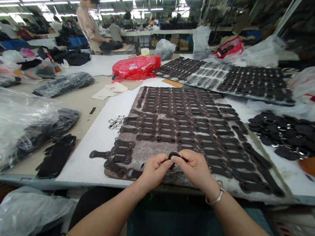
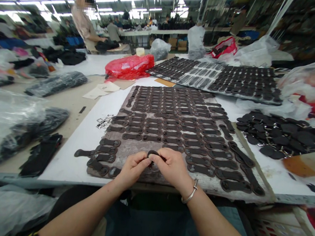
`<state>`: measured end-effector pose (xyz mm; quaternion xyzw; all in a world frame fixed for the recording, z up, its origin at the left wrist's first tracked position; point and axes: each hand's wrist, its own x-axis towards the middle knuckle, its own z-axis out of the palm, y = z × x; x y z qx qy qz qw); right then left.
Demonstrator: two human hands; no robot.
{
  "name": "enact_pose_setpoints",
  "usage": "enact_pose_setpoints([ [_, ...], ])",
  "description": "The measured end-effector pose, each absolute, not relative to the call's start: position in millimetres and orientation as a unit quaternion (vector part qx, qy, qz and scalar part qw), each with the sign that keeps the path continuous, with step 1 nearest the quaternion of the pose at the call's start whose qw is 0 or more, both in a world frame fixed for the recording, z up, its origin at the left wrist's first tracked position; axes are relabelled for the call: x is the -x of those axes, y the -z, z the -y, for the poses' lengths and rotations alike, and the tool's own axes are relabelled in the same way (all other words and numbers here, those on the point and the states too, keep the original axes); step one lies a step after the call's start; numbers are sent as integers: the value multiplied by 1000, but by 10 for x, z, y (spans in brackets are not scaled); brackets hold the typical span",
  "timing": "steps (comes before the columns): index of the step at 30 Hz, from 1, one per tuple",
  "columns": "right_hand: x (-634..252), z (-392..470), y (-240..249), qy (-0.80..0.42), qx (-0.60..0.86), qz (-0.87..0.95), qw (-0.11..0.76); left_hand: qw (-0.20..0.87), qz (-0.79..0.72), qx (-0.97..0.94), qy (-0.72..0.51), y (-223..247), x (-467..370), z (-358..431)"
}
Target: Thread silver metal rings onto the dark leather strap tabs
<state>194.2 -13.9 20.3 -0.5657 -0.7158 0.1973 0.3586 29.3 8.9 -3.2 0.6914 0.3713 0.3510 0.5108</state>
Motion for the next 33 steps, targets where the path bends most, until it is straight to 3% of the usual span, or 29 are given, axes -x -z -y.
enact_pose_setpoints([
  [7, -1929, 135, -194, -294, 553, 677, 386, 469, -389, -717, -339, 12, -284, -98],
  [13, -1912, 134, -208, -238, 536, 708, 392, 462, -367, -744, -314, 15, -311, -79],
  [21, -1945, 111, -215, -215, 569, 685, 400, 564, -367, -667, -320, 42, -329, -93],
  [28, -1971, 106, -107, -342, 584, 618, 400, 532, -390, -672, -337, 77, -307, -125],
  [33, -1973, 110, -149, -282, 590, 665, 362, 519, -392, -685, -328, 106, -320, -129],
])
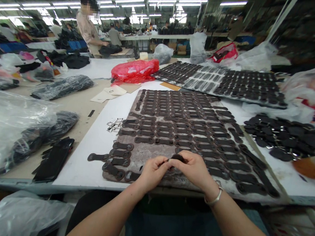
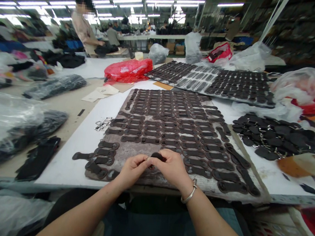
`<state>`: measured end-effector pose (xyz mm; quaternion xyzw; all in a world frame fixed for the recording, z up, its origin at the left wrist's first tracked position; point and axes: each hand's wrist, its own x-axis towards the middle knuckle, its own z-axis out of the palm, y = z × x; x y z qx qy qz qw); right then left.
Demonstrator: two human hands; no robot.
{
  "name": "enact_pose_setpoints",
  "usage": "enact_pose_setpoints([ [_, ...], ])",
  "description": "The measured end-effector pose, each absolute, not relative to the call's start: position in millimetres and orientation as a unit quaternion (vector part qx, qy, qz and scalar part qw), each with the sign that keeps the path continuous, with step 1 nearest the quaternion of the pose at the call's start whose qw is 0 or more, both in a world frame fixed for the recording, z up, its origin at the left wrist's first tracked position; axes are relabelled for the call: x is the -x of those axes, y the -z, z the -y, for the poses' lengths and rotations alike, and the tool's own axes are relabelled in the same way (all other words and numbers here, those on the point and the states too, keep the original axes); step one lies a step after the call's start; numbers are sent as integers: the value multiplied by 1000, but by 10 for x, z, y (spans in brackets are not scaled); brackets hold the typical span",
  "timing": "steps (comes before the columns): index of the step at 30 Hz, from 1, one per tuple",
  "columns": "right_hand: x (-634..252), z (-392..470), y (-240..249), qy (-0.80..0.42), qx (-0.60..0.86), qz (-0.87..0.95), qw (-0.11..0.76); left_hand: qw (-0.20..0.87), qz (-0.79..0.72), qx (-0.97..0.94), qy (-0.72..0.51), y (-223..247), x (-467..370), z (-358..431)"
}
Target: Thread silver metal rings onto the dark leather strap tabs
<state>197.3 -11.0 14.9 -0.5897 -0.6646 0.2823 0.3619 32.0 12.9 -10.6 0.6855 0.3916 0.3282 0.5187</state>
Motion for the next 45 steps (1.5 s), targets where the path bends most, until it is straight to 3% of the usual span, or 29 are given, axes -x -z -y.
enact_pose_setpoints([
  [6, -1946, 134, -182, -205, 583, 690, 377, 527, -386, -677, -339, 104, -333, -118],
  [12, -1968, 134, -191, -312, 558, 660, 393, 545, -383, -637, -388, 126, -331, -142],
  [20, -1968, 155, -242, -236, 553, 686, 410, 613, -337, -588, -406, 121, -334, -151],
  [27, -1999, 137, -193, -310, 561, 650, 408, 529, -381, -675, -345, 155, -248, -229],
  [34, -2040, 144, -166, -174, 514, 763, 352, 467, -382, -750, -272, 133, -231, -189],
  [38, -2042, 151, -151, -158, 511, 771, 346, 482, -381, -740, -274, 113, -277, -160],
  [41, -2137, 151, -194, -204, 526, 732, 382, 528, -390, -691, -302, 74, -312, -100],
  [45, -2677, 129, -323, -253, 568, 560, 547, 580, -398, -615, -356, 15, -271, -60],
])
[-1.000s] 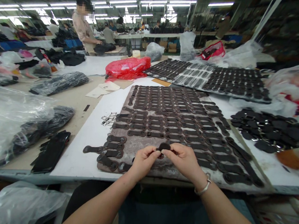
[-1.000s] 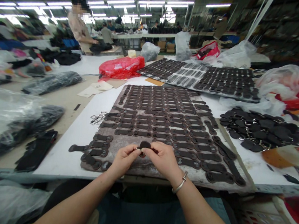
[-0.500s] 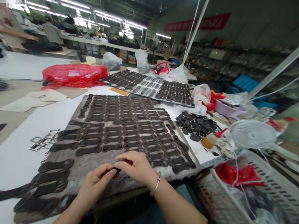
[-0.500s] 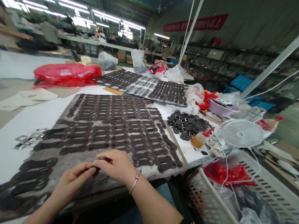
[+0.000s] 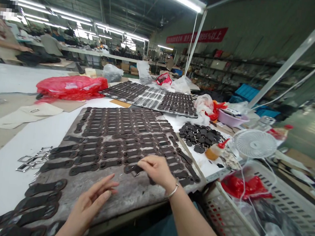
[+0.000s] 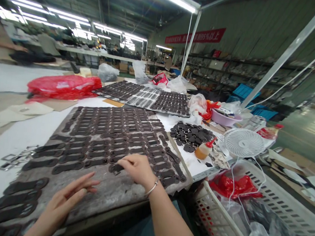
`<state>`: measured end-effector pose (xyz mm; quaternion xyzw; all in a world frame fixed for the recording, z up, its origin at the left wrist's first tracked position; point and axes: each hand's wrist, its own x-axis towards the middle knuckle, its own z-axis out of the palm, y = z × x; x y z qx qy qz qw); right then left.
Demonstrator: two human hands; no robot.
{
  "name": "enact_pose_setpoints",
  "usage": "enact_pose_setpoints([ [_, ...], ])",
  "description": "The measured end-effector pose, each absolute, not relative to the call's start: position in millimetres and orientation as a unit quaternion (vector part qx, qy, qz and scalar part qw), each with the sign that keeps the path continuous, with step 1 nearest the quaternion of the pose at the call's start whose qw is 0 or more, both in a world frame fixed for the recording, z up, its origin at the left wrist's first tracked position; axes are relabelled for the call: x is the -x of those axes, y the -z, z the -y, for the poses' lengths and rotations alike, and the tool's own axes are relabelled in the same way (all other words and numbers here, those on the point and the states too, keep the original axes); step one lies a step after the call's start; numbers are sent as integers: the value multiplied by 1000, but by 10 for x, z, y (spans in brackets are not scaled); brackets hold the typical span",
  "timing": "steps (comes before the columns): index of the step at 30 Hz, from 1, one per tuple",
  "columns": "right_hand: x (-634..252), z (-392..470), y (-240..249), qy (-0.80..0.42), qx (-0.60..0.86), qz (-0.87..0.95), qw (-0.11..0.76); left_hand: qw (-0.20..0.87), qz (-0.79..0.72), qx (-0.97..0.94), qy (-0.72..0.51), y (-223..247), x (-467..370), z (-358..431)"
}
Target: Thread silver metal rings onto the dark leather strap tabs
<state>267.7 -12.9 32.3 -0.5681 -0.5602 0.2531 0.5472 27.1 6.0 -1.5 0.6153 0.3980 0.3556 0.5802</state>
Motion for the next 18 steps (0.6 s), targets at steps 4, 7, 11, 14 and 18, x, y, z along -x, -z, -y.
enact_pose_setpoints([
  [4, -3477, 129, -433, -188, 597, 403, 668, 562, -421, -612, -364, 13, -170, -147],
  [7, -3747, 152, -410, -192, 597, 337, 702, 543, -429, -623, -365, 61, -138, -241],
  [11, -3465, 131, -260, -262, 609, 337, 669, 512, -435, -634, -383, 98, -127, -304],
  [14, -3120, 101, -180, -314, 613, 354, 633, 474, -444, -628, -428, 49, -53, -372],
  [18, -2868, 32, -78, -302, 666, 461, 503, 451, -463, -496, -579, -68, 271, -642],
])
